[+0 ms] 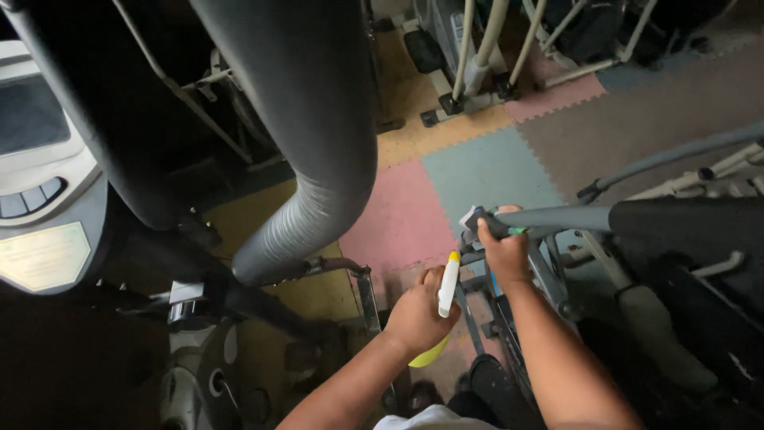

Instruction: Cleaning an elliptical machine using a spray bottle and a cloth.

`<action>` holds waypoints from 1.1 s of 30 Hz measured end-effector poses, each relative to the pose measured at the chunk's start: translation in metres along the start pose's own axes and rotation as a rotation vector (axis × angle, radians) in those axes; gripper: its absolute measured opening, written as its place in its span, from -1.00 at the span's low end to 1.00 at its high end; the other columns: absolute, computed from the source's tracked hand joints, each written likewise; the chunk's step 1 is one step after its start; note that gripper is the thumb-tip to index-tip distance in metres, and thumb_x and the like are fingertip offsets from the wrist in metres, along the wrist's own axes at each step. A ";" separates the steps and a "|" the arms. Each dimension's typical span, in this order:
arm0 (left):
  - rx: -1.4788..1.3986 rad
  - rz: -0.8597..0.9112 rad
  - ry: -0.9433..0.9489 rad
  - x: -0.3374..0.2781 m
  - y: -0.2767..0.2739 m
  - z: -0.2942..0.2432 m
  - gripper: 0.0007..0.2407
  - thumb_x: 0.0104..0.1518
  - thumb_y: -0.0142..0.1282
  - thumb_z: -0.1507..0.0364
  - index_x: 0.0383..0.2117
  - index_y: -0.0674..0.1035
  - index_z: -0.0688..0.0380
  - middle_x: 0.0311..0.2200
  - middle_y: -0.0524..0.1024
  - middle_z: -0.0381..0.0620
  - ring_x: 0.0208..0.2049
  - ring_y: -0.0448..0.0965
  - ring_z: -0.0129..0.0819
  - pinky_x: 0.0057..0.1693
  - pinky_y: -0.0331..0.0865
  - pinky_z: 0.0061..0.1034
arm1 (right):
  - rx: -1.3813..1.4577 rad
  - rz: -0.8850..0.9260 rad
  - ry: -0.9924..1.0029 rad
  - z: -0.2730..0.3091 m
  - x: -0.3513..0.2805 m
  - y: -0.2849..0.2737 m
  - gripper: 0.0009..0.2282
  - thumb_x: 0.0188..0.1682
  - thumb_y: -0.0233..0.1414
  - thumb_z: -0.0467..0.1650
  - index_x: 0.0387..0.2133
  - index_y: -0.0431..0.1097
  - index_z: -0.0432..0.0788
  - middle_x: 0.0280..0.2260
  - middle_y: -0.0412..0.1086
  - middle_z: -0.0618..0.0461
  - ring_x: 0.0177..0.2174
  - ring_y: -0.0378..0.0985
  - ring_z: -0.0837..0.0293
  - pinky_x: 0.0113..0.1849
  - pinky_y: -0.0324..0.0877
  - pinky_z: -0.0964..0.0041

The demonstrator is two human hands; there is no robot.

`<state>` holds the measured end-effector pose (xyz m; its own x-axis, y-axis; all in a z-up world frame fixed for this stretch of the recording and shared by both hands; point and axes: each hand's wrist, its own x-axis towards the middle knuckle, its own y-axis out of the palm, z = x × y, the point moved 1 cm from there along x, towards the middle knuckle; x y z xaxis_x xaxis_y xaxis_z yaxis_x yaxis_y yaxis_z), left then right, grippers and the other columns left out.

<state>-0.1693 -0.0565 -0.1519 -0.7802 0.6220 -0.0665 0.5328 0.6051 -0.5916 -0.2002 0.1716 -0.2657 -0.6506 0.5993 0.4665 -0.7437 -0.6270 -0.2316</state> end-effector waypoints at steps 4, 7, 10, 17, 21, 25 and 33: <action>-0.016 0.009 -0.013 0.006 0.001 -0.006 -0.42 0.00 0.19 0.39 0.20 0.27 0.19 0.07 0.41 0.29 -0.06 0.53 0.30 0.03 0.44 -0.03 | -0.014 0.107 0.149 -0.024 -0.001 0.011 -0.67 -0.08 0.25 -0.43 -0.11 0.30 -0.24 -0.30 0.37 0.01 -0.29 0.44 0.15 -0.21 0.41 0.22; -0.027 -0.039 0.075 0.007 0.014 0.004 -0.46 0.03 0.18 0.40 0.19 0.29 0.20 0.06 0.43 0.28 -0.01 0.51 0.30 0.05 0.44 -0.04 | 0.071 0.141 0.203 -0.059 -0.005 0.021 -0.64 -0.09 0.24 -0.43 -0.08 0.29 -0.24 -0.29 0.36 0.05 -0.28 0.42 0.19 -0.22 0.40 0.24; -0.016 -0.061 0.060 0.002 0.010 -0.009 -0.46 0.03 0.17 0.40 0.20 0.29 0.20 0.08 0.42 0.26 -0.01 0.51 0.29 0.06 0.43 -0.05 | 0.115 0.156 0.184 -0.066 -0.008 0.020 -0.63 -0.09 0.25 -0.43 -0.06 0.30 -0.25 -0.24 0.38 0.05 -0.23 0.42 0.21 -0.17 0.40 0.25; -0.041 -0.126 0.063 -0.009 0.004 -0.031 -0.45 0.00 0.16 0.42 0.19 0.30 0.22 0.06 0.43 0.30 0.00 0.49 0.31 0.06 0.42 -0.02 | 0.084 0.281 0.175 0.011 0.012 -0.025 -0.70 -0.04 0.21 -0.42 -0.07 0.36 -0.25 -0.19 0.44 0.02 -0.16 0.48 0.18 -0.07 0.39 0.27; -0.062 -0.194 0.071 -0.020 -0.003 -0.057 -0.45 0.01 0.14 0.42 0.21 0.32 0.19 0.08 0.43 0.30 -0.01 0.50 0.32 0.05 0.41 -0.01 | 0.010 0.231 0.070 0.056 0.021 -0.054 -0.67 -0.06 0.21 -0.41 -0.07 0.35 -0.29 -0.17 0.42 0.03 -0.15 0.48 0.16 -0.06 0.37 0.26; -0.084 -0.171 -0.020 -0.032 -0.010 -0.074 -0.45 0.01 0.14 0.40 0.20 0.32 0.17 0.03 0.47 0.27 -0.03 0.51 0.30 0.06 0.42 -0.04 | 0.245 0.298 0.187 0.051 0.008 -0.078 -0.72 0.02 0.18 -0.39 -0.06 0.43 -0.30 -0.14 0.49 0.03 -0.13 0.51 0.17 -0.02 0.39 0.26; -0.024 -0.314 0.017 -0.056 -0.019 -0.084 -0.44 0.00 0.19 0.39 0.19 0.32 0.23 0.03 0.46 0.28 0.04 0.47 0.27 0.10 0.39 -0.08 | 0.749 0.587 1.003 0.016 -0.055 -0.085 -0.77 -0.17 0.10 -0.50 -0.22 0.44 -0.28 -0.32 0.53 -0.08 -0.28 0.61 -0.04 -0.16 0.50 0.02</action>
<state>-0.1084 -0.0614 -0.0697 -0.9024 0.4110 0.1296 0.2747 0.7802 -0.5620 -0.0992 0.1841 -0.2582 -0.9056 0.0547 -0.4206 -0.2732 -0.8337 0.4798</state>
